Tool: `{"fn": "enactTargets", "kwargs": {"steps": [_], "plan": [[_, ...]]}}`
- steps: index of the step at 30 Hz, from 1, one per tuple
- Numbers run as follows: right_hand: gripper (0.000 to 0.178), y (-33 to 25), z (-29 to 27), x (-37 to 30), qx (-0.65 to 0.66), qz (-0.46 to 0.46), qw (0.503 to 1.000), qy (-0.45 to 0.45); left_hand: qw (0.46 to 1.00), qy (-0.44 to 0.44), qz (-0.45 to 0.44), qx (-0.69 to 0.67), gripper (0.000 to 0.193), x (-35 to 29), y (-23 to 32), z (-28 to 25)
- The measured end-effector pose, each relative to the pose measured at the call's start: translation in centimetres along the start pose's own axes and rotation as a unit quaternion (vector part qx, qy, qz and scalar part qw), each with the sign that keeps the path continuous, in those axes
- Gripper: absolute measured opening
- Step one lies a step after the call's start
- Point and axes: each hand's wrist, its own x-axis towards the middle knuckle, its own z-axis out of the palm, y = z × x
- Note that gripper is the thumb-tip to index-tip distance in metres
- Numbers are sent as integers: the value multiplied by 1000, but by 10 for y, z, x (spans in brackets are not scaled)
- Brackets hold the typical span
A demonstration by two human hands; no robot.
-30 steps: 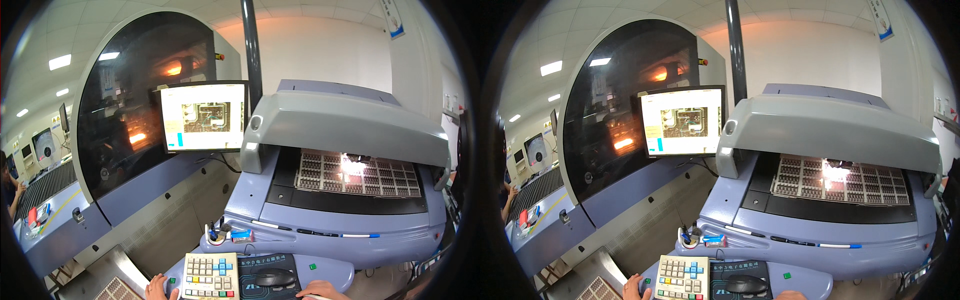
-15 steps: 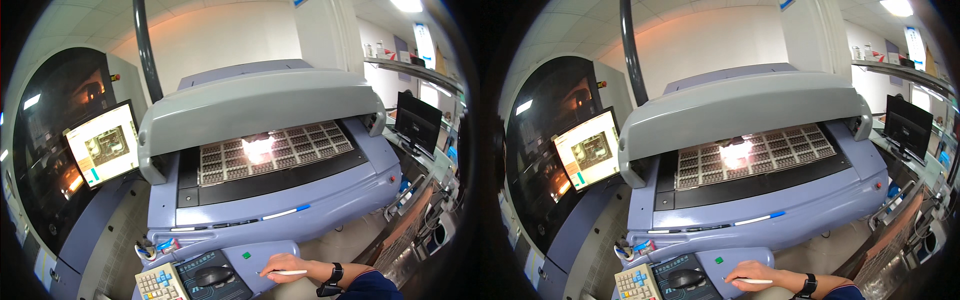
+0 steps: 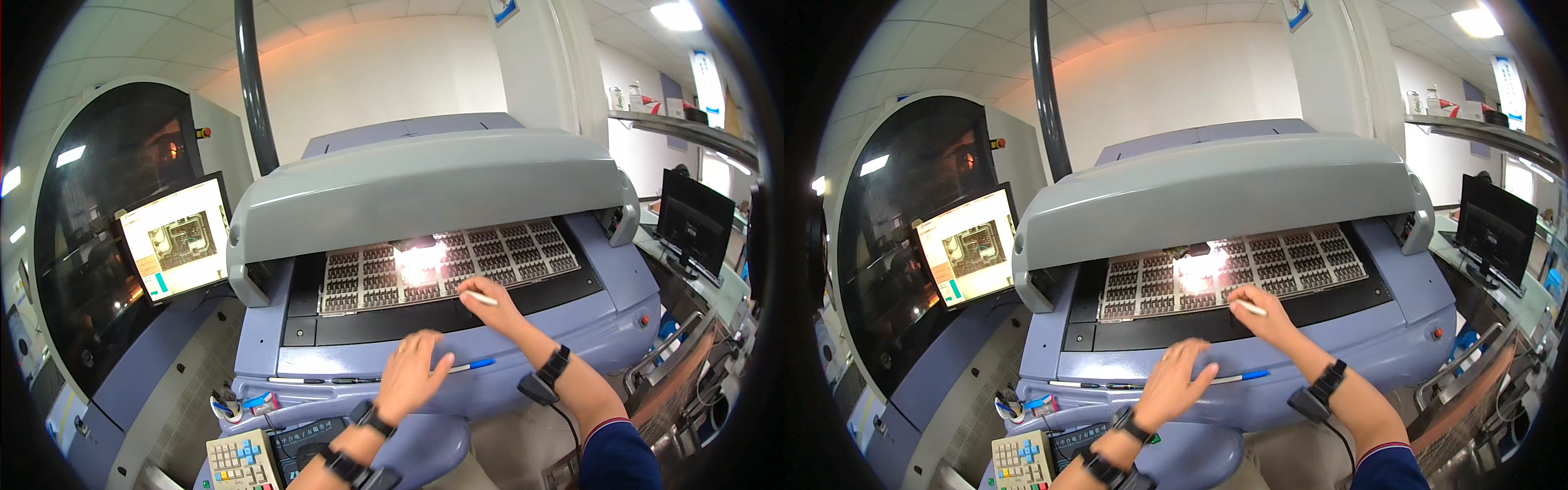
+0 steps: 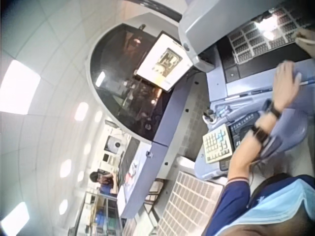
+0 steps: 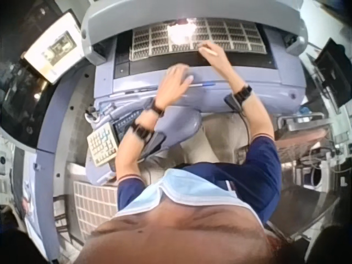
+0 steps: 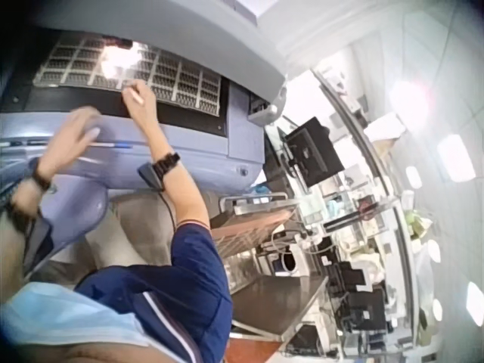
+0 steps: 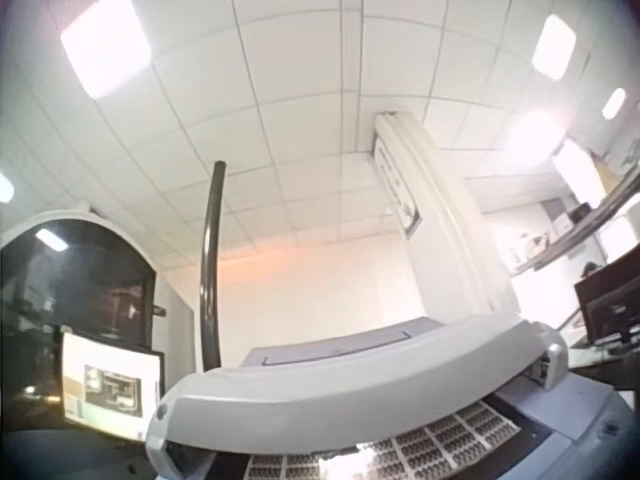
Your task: Inspecting and manually adjusting small components on a printed circuit board inside a manufacturing machine using a stylus.
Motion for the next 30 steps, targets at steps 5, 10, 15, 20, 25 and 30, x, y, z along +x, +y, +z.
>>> {"fn": "enactTargets", "kwargs": {"steps": [5, 10, 15, 20, 25, 30], "plan": [[20, 53, 18, 62, -1, 5, 999, 50, 966, 78, -52, 242, 64, 58, -54, 44], [23, 84, 21, 89, -112, -33, 989, 90, 961, 73, -58, 259, 63, 75, -73, 53], [27, 112, 29, 110, -66, 2, 994, 91, 961, 97, -39, 255, 62, 68, -77, 49], [23, 116, 27, 123, -51, 54, 994, 81, 964, 111, -32, 239, 61, 68, -78, 49], [36, 142, 38, 139, 1, 63, 995, 75, 972, 92, -40, 213, 60, 68, -81, 40], [46, 204, 11, 159, -35, 31, 995, 83, 979, 94, -20, 182, 61, 70, -76, 45]]}}
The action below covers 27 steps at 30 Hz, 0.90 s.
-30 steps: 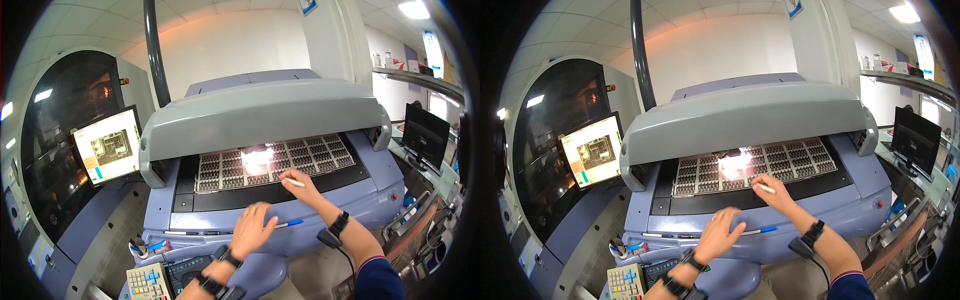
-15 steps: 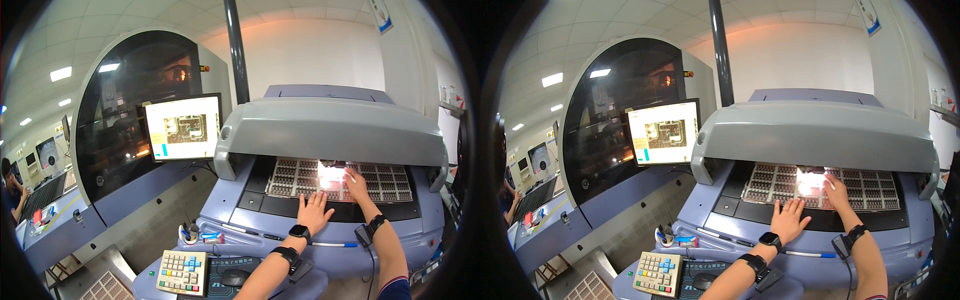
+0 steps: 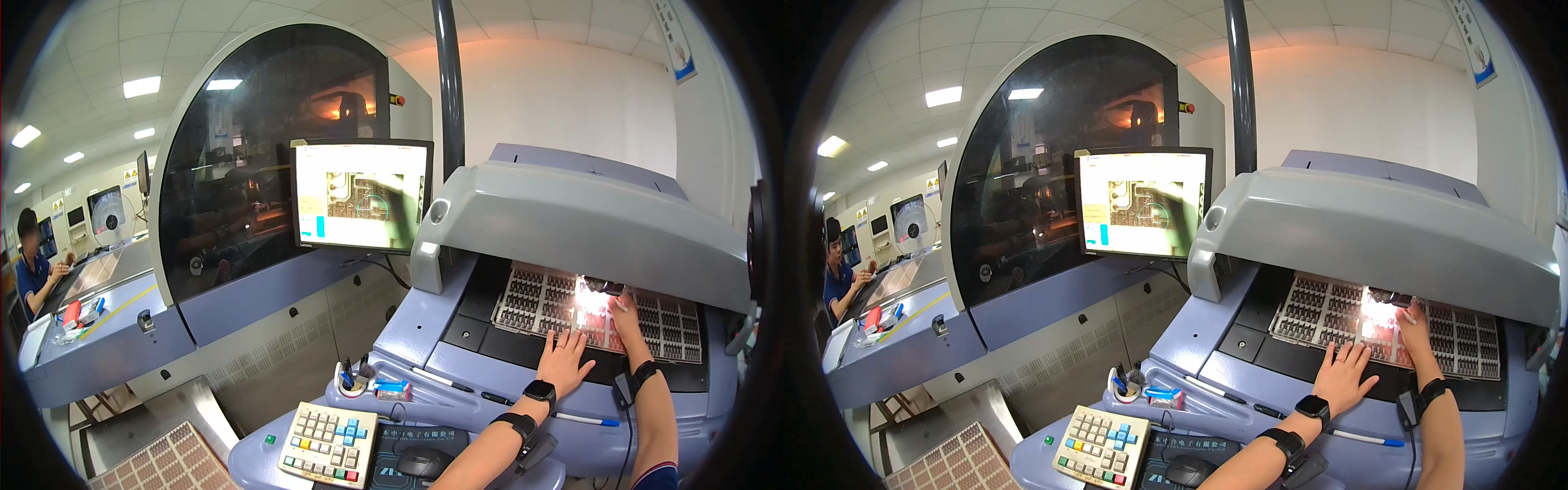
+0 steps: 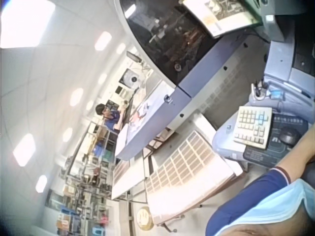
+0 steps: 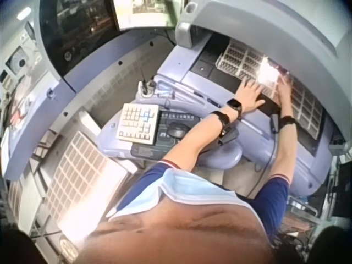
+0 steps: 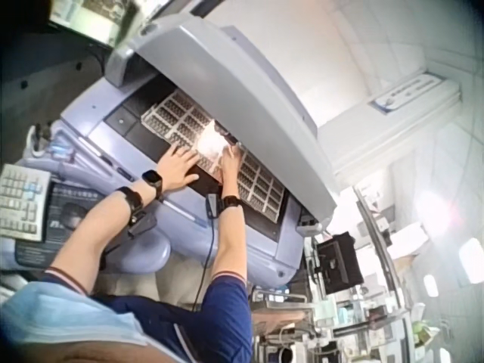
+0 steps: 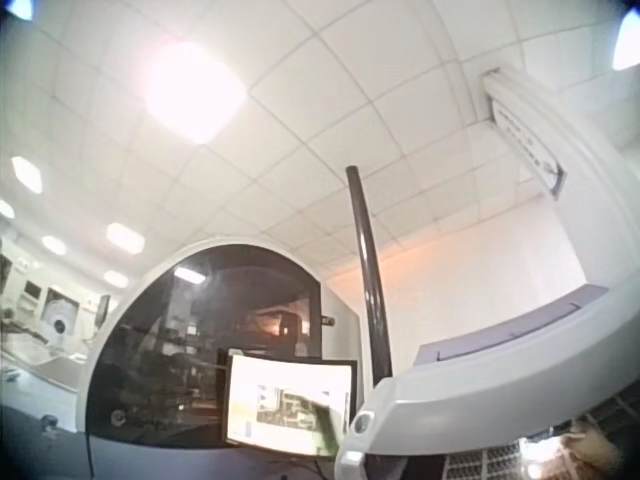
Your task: Inspecting and manually adjusting small components on a printed circuit board inside a manufacturing machine using a stylus.
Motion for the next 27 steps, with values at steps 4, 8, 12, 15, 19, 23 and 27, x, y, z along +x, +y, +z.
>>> {"fn": "enactTargets", "kwargs": {"steps": [4, 8, 12, 15, 19, 23, 27], "plan": [[52, -15, 24, 5, -39, -19, 999, -24, 1000, -7, -18, 3, 61, -4, -13, -3], [55, -34, 22, 4, -184, -57, 980, 49, 1000, 1, -15, -9, 61, -5, -8, -2], [48, -31, 24, 6, -81, 16, 996, 26, 1000, -10, -19, -19, 61, -4, -8, 1], [40, -43, 32, 4, -106, 15, 994, 34, 1000, -5, -22, -19, 61, -5, -9, 2], [36, -24, 25, 13, -29, 51, 998, 26, 1000, 11, -16, -21, 60, -5, -8, 6], [36, 1, 17, 23, -129, -7, 989, 71, 999, 16, -7, -31, 59, -4, -6, 4], [34, -32, 33, 8, -94, -8, 992, 80, 999, 14, -23, -22, 59, -6, -12, 2]]}}
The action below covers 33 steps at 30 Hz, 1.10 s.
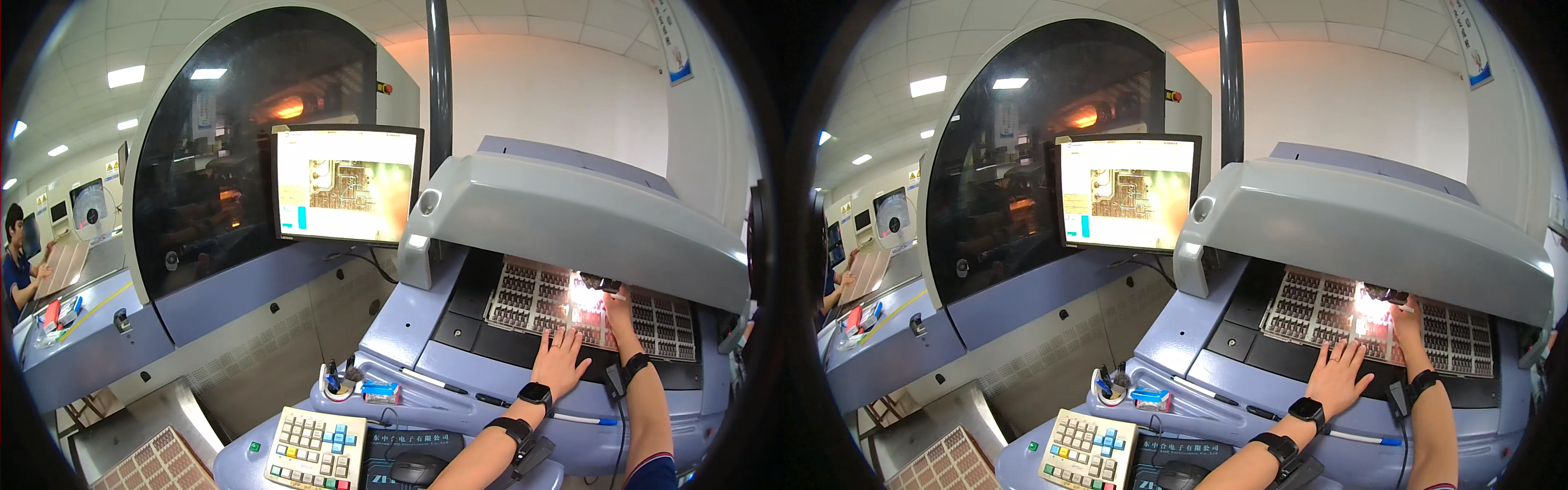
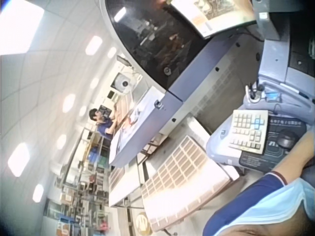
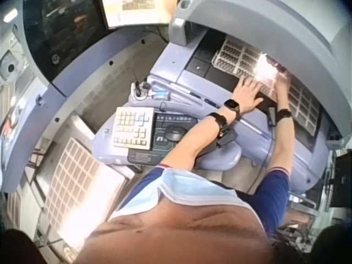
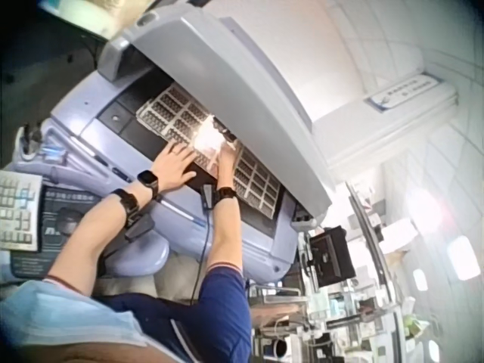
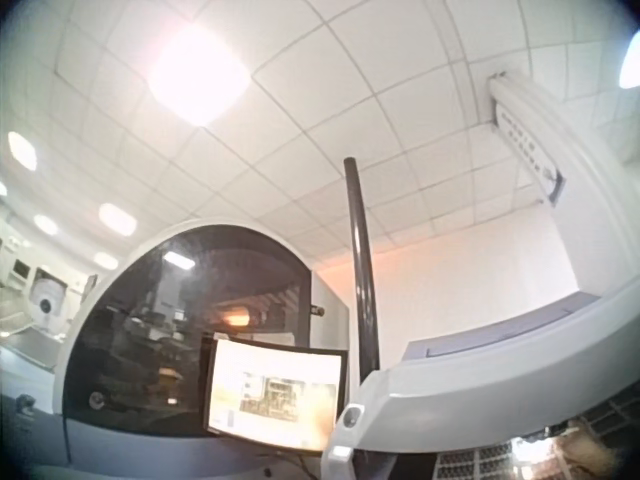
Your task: Inspecting and manually adjusting small components on a printed circuit board inside a manufacturing machine using a stylus.
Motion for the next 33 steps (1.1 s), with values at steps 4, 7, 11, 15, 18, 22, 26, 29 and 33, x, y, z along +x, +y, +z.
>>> {"fn": "enactTargets", "kwargs": {"steps": [4, 7, 11, 15, 18, 22, 26, 29, 33], "plan": [[36, -11, -11, -6, 60, 23, 997, -37, 1000, -7, 4, 6, 59, 1, 3, -1], [39, -6, -15, -7, 56, 21, 998, -27, 1000, -7, 8, 5, 60, 2, 5, -2], [44, -5, -13, -8, 21, -1, 1000, -17, 1000, -1, 6, 8, 60, 1, 3, 0], [45, -4, -14, -9, -17, -35, 999, 4, 1000, -9, 4, 7, 59, 2, 3, -1], [45, -15, -10, -12, -4, 2, 1000, -14, 1000, -10, 0, 9, 59, 1, 0, -1], [41, 17, -24, 1, -28, -33, 999, 6, 1000, 0, 14, 1, 58, 3, 8, 1], [33, 9, -15, -5, -21, -169, 985, 12, 1000, -2, 5, 0, 58, 1, 3, 0], [33, -19, -13, -12, 71, -8, 997, -35, 1000, 0, 1, 1, 57, 0, 1, -1], [38, -23, -16, -11, 68, 11, 997, -36, 1000, 8, 6, 3, 58, 1, 2, 1]]}}
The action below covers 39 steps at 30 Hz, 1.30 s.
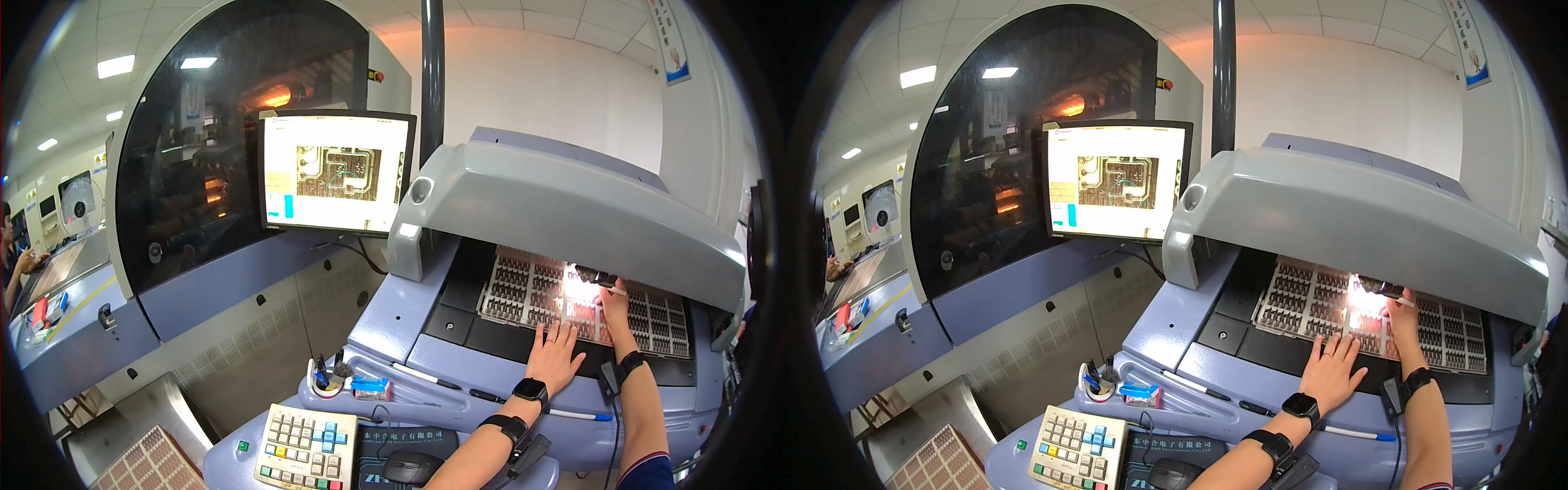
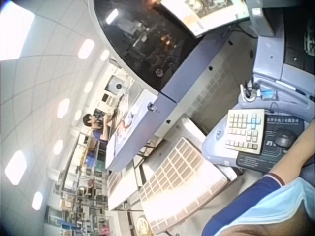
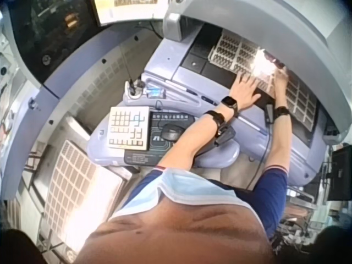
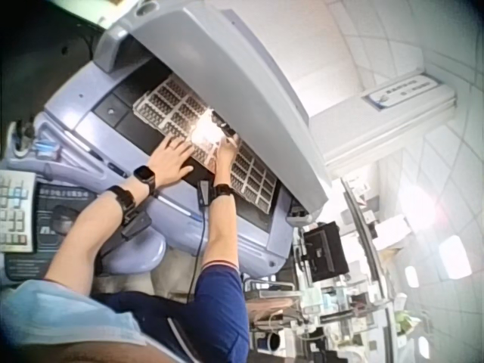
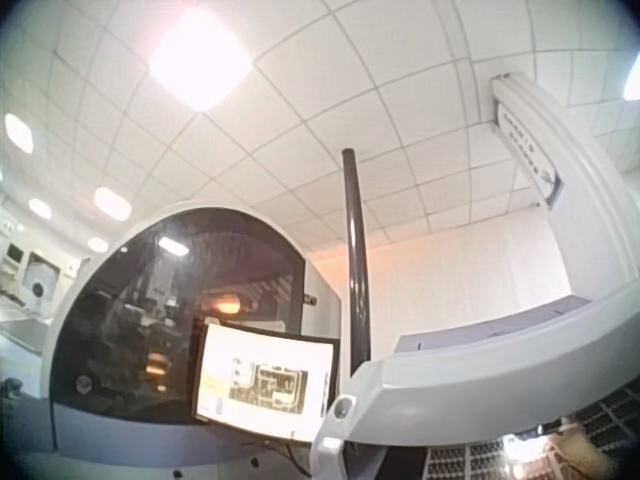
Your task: Inspecting and manually adjusting small components on a printed circuit board inside a manufacturing machine using a stylus.
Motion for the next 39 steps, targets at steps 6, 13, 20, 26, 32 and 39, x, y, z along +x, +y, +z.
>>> {"fn": "enactTargets", "kwargs": {"steps": [6, 13, 20, 26, 32, 39], "plan": [[45, 2, 2, 1, -33, -40, 998, 26, 1000, 0, -1, -5, 58, 0, -1, 1], [53, 6, -1, 3, -20, -6, 999, 24, 1000, -5, -3, -13, 58, 1, 0, 0], [49, 1, 2, 1, -31, -27, 999, 19, 1000, -17, -9, -6, 58, 1, -1, -1], [46, 8, 0, 3, 16, -15, 1000, 9, 1000, -12, -6, -4, 58, 1, 0, 0], [46, 4, 2, 1, 4, -29, 999, 12, 1000, -14, -9, -7, 57, 1, -1, -2], [47, 1, 0, 4, 19, -46, 999, -4, 1000, -10, -8, -9, 57, 0, 0, -1]]}}
